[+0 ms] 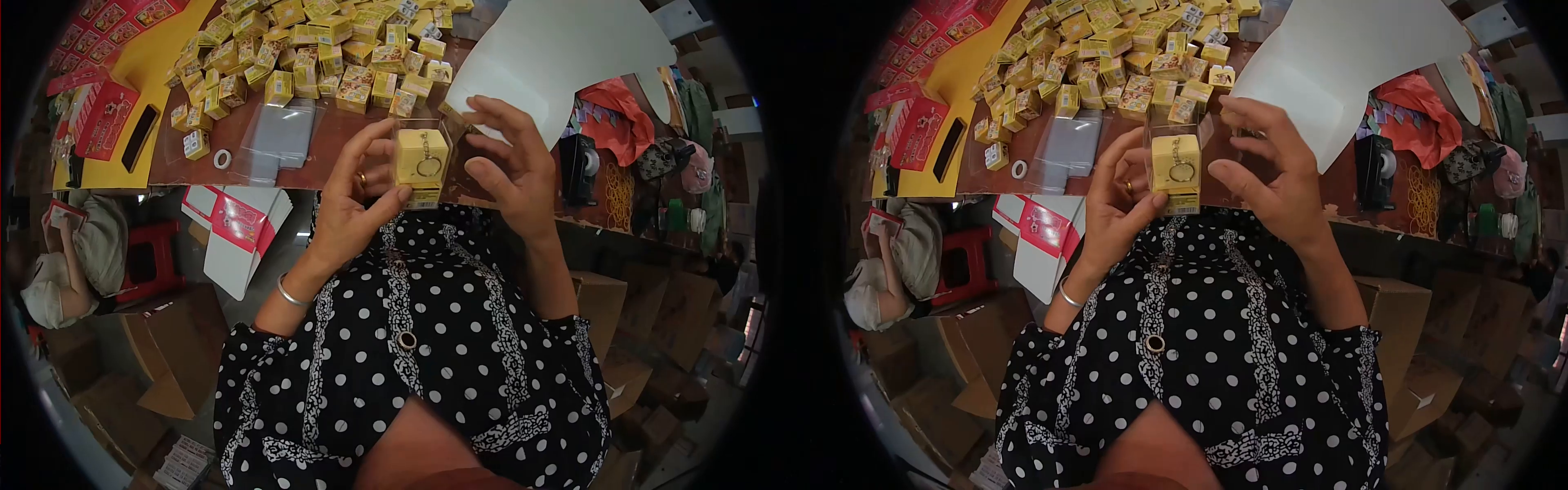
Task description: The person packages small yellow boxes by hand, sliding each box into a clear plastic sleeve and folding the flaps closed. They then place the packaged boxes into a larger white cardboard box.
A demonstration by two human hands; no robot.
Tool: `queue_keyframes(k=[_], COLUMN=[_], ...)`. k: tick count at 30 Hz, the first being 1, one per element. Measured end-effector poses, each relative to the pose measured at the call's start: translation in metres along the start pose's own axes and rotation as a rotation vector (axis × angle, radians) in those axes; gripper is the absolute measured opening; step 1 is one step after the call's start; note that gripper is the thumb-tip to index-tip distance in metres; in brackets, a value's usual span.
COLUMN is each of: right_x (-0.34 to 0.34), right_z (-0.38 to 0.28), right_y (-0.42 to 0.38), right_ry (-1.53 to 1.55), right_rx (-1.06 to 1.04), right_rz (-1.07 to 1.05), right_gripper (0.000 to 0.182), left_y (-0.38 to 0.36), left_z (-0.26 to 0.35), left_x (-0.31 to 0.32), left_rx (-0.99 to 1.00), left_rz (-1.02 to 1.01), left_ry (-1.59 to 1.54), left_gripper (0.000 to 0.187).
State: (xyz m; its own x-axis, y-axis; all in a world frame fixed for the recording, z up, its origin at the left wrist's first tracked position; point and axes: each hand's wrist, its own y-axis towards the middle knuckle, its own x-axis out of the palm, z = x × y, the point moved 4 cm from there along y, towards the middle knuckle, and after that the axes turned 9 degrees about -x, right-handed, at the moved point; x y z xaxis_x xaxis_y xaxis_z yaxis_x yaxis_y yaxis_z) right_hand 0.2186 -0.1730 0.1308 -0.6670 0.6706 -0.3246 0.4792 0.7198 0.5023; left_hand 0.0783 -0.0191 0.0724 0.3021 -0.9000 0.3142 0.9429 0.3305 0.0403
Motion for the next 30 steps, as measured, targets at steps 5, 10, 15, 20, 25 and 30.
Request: queue_keyframes(k=[5,10,15,20,25,30], right_x=[0.033,0.05,0.058,0.068,0.072,0.072], right_z=[0.019,0.023,0.035,0.05,0.049,0.049], right_y=[-0.033,-0.055,-0.076,-0.099,-0.104,-0.103], right_ry=[0.415,0.419,0.355,0.36,0.403,0.476], right_rx=[0.192,0.269,0.267,0.311,0.275,0.227], right_rz=[0.043,0.082,0.004,-0.142,-0.052,0.029], right_gripper=[0.066,0.058,0.047,0.036,0.028,0.027], left_y=[-0.008,-0.024,-0.043,-0.059,-0.045,-0.043], left_z=[-0.009,-0.027,-0.049,-0.069,-0.061,-0.068], left_x=[0.002,-0.001,-0.007,-0.014,-0.017,-0.014], left_rx=[-0.058,-0.129,-0.231,-0.326,-0.147,-0.148], left_rz=[-0.012,-0.059,-0.084,-0.093,-0.031,-0.017], left_ry=[-0.01,0.003,-0.067,-0.132,0.077,-0.172], left_gripper=[0.069,0.068,0.066,0.052,0.026,0.022])
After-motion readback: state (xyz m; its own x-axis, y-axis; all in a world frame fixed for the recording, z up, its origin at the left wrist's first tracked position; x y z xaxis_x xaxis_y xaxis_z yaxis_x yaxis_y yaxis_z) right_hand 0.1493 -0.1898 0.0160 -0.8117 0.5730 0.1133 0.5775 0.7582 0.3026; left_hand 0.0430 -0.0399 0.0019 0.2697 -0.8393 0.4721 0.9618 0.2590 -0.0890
